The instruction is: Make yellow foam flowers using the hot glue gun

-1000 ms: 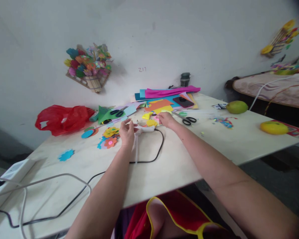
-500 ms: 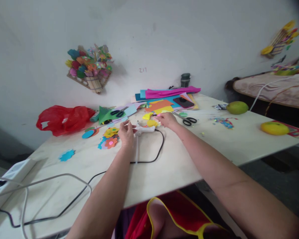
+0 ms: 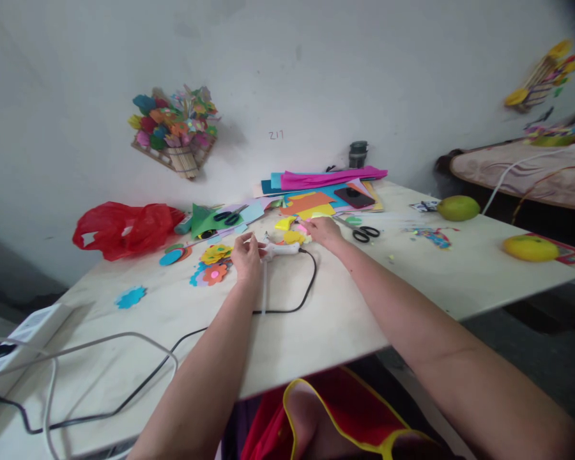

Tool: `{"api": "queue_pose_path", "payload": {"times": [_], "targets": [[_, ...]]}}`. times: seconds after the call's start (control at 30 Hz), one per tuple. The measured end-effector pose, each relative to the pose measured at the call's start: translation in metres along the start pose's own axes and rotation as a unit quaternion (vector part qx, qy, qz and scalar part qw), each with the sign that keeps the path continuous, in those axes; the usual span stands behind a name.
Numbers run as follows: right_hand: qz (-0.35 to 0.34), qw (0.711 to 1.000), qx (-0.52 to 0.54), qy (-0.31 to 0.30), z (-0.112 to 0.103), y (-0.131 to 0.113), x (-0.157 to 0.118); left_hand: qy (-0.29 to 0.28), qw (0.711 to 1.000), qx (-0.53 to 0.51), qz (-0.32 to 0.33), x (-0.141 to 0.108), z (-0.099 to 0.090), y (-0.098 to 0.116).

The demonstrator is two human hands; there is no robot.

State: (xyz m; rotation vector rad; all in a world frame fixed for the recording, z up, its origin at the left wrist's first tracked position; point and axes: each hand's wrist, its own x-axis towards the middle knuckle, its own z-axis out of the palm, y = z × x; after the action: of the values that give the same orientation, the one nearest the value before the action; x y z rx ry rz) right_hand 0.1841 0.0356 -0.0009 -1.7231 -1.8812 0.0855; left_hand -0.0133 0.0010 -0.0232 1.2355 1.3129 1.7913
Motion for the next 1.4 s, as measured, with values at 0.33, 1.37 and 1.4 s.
{"api": "queue_pose_path", "payload": {"times": [0.33,1.37,1.4], "targets": [[-0.037,0.995,0.093,0.000,0.017,0.007,0.002,0.012,0.985,-0.127,-0.114,0.002,-0.003,-0.007],[-0.009,0.995,0.094,-0.007,0.016,0.009,0.004,0.014,0.988,-0.112,-0.110,0.005,0.000,-0.015],[-0.011,0.996,0.085,-0.005,0.014,0.009,0.004,0.014,0.987,-0.112,-0.111,0.005,0.000,-0.015]]}}
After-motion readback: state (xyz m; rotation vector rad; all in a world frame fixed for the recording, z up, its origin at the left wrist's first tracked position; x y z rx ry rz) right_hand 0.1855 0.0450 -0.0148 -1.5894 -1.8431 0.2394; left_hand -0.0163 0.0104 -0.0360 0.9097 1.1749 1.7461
